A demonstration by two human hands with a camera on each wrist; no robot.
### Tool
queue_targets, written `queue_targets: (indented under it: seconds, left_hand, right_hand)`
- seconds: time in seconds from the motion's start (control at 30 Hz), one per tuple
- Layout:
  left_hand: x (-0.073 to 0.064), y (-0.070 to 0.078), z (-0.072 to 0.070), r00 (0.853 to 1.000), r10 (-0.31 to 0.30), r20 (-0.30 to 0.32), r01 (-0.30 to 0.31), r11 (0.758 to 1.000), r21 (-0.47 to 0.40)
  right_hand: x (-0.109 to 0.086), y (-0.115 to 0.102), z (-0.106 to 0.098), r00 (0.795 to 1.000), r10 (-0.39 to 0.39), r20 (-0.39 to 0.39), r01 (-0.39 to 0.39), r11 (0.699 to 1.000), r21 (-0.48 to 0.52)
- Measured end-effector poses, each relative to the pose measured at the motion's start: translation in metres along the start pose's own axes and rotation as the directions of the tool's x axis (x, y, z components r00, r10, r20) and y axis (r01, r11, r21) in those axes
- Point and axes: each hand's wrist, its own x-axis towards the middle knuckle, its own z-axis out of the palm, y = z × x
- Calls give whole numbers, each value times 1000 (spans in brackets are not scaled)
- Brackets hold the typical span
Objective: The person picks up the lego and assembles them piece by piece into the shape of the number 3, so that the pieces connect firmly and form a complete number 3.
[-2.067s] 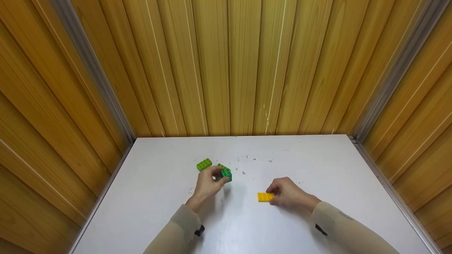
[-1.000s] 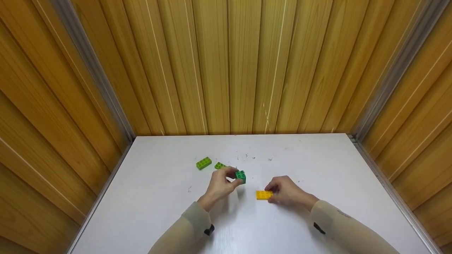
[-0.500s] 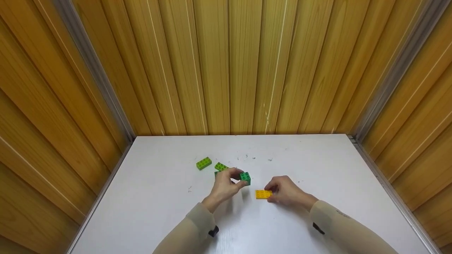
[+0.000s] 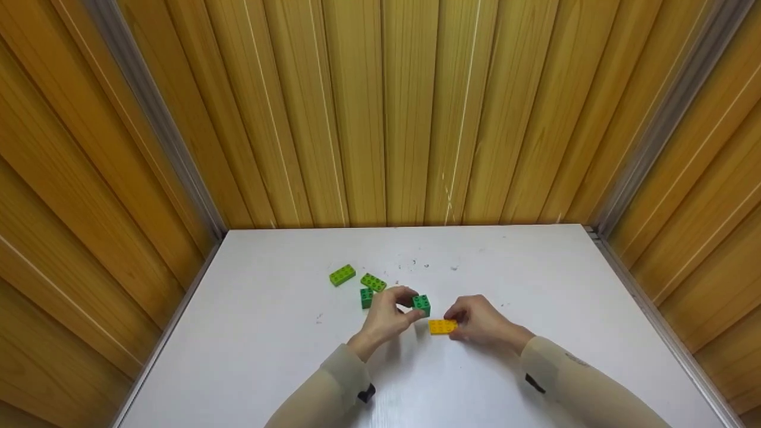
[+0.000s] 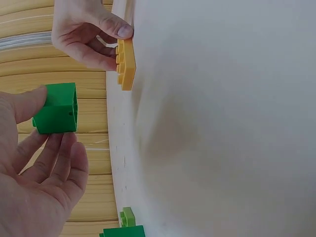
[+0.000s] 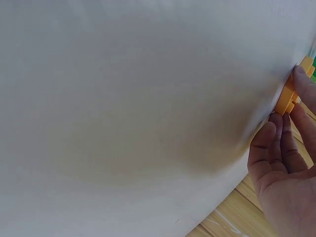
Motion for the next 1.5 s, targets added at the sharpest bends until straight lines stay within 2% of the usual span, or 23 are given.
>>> queue_targets:
  seconds: [0.27, 0.5, 0.97, 1.27, 1.5]
  left_hand:
    - [2, 1, 9, 999, -20, 28, 21, 999, -30]
    - [4, 3, 18, 998, -37, 43, 38, 999, -21]
    - [9, 5, 33, 996, -55, 77, 56, 998, -1]
    - [12, 7, 43, 992, -70, 102, 73, 997, -28]
    - [14, 7, 49, 989, -85, 123, 86, 996, -4]
  right_hand:
    - [0, -1, 0, 1000, 26, -6, -26, 1000, 8]
    - [0, -3, -7, 998, -43, -35, 41, 997, -66]
    - [-6, -10, -14, 991, -82, -107, 85, 996, 19]
    - [-8, -6, -14, 990, -93, -109, 98, 994, 43]
    - [-11, -1, -14, 987, -105, -119, 112, 993, 49]
